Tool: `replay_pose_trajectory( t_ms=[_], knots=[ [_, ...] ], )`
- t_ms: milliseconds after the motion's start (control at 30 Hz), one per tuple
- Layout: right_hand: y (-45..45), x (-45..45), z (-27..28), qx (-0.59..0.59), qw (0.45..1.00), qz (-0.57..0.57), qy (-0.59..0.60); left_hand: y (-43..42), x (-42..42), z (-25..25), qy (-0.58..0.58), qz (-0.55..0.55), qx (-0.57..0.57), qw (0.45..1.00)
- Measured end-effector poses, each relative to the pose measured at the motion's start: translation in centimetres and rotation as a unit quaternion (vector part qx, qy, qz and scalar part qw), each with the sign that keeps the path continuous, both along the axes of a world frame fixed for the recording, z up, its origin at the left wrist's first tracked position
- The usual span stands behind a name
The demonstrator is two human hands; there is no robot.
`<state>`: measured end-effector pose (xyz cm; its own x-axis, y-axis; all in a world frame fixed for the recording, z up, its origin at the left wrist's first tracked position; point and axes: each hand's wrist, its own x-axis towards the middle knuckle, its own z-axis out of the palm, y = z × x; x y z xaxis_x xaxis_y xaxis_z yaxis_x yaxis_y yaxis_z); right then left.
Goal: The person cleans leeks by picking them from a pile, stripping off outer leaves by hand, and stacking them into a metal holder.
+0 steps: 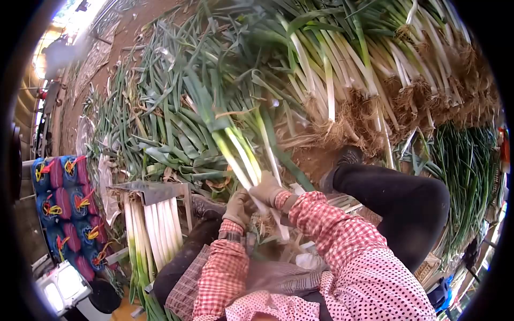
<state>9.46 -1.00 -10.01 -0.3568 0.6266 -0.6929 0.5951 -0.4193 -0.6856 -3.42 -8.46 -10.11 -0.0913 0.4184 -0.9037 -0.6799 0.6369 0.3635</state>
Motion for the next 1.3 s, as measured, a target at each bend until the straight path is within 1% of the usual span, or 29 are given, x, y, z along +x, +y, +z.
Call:
replay_pose_trajectory(
  t_ms=[33,100,133,167,200,233,267,300,333,367,400,433,467,567,600,667,733,767,833,867,900,933,1033,1067,1100,1133,1233,1267,1300],
  knots=[
    [0.1,0.5,0.8,0.019,0.999,-0.046,-0.021,0.2,0.3,0.2,-0.003,0.012,-0.006,1.0],
    [1.5,0.5,2.1,0.086,0.995,-0.045,-0.012,1.2,0.3,0.1,0.004,0.039,0.016,0.999],
    [2.3,-0.1,0.8,0.154,0.987,-0.046,0.02,1.6,-0.1,0.6,0.016,0.007,0.057,0.998],
    [3.6,-0.7,5.2,0.17,0.983,-0.06,0.028,1.6,-0.8,1.0,0.041,-0.04,0.119,0.991],
    [5.0,-1.9,4.7,0.201,0.976,-0.075,0.025,1.2,-1.7,0.6,0.071,-0.085,0.177,0.978],
    [6.8,-2.2,5.3,0.23,0.971,-0.064,0.013,2.7,-1.7,3.9,0.086,-0.074,0.141,0.983],
    [8.5,-2.5,5.5,0.259,0.962,-0.073,-0.034,2.3,-2.6,3.8,0.109,-0.054,0.13,0.984],
    [9.6,-2.2,6.8,0.187,0.974,-0.118,-0.041,1.7,-3.8,3.7,0.133,-0.037,0.116,0.984],
    [10.5,-1.9,5.0,0.118,0.983,-0.115,-0.078,0.4,-4.9,2.0,0.22,-0.036,0.142,0.964],
    [10.4,-1.6,2.4,0.047,0.986,-0.112,-0.114,-1.0,-6.6,0.3,0.348,-0.132,0.098,0.923],
    [9.0,-1.1,0.0,0.053,0.982,-0.106,-0.144,-2.2,-7.1,-1.1,0.474,-0.217,0.036,0.852],
    [6.6,-0.5,-2.3,0.06,0.978,-0.101,-0.174,-3.1,-7.5,-2.0,0.584,-0.297,-0.026,0.755],
    [4.8,0.0,-3.7,0.064,0.972,-0.095,-0.206,-3.5,-6.0,-1.9,0.71,-0.27,-0.014,0.65],
    [2.7,0.1,-5.4,0.016,0.957,-0.092,-0.274,-0.5,-2.5,2.0,0.589,-0.347,-0.022,0.73],
    [2.9,-0.1,-5.8,0.008,0.95,-0.122,-0.287,-1.3,-1.8,-0.4,0.467,-0.402,0.008,0.788],
    [3.5,1.2,-5.5,-0.002,0.966,-0.069,-0.249,-5.4,-0.1,-11.8,0.304,-0.448,0.112,0.833],
    [5.1,2.9,-5.8,-0.038,0.976,-0.034,-0.214,-6.3,2.5,-15.7,0.163,-0.332,0.145,0.918],
    [5.5,3.4,-4.5,-0.067,0.988,-0.017,-0.138,-5.4,3.8,-13.8,0.047,-0.21,0.094,0.972],
    [5.8,4.9,-2.6,-0.124,0.992,0.026,0.012,-3.3,5.2,-9.1,-0.117,-0.071,0.039,0.99],
    [4.7,5.5,-2.6,-0.103,0.985,-0.028,0.137,-1.2,5.0,-3.8,-0.161,-0.066,0.035,0.984],
    [4.1,5.7,-0.9,-0.043,0.989,0.014,0.143,0.0,4.6,-0.8,-0.201,-0.064,0.03,0.977],
    [3.4,5.9,-0.7,-0.03,0.988,0.0,0.153,-1.5,4.0,-7.9,-0.095,-0.155,0.187,0.965],
    [2.6,5.9,0.5,-0.073,0.979,-0.043,0.184,2.1,3.8,-2.2,-0.185,-0.092,0.027,0.978],
    [2.8,5.9,1.0,-0.1,0.975,-0.054,0.192,3.0,3.8,-4.5,-0.12,-0.09,0.076,0.986],
    [3.4,5.9,1.3,-0.037,0.982,-0.05,0.181,3.9,3.9,-6.8,-0.051,-0.089,0.121,0.987],
    [4.0,5.6,1.5,0.026,0.985,-0.046,0.167,5.4,4.1,-6.4,0.02,-0.107,0.148,0.983],
    [5.2,5.0,0.9,0.164,0.976,-0.027,0.144,7.6,5.0,5.2,-0.006,-0.099,0.134,0.986],
    [5.7,4.8,0.1,0.204,0.969,-0.022,0.139,7.0,4.5,5.3,0.072,-0.195,0.177,0.962],
    [6.4,4.4,-0.4,0.228,0.968,-0.006,0.106,5.7,4.9,4.8,0.065,-0.195,0.198,0.958]
  ],
)
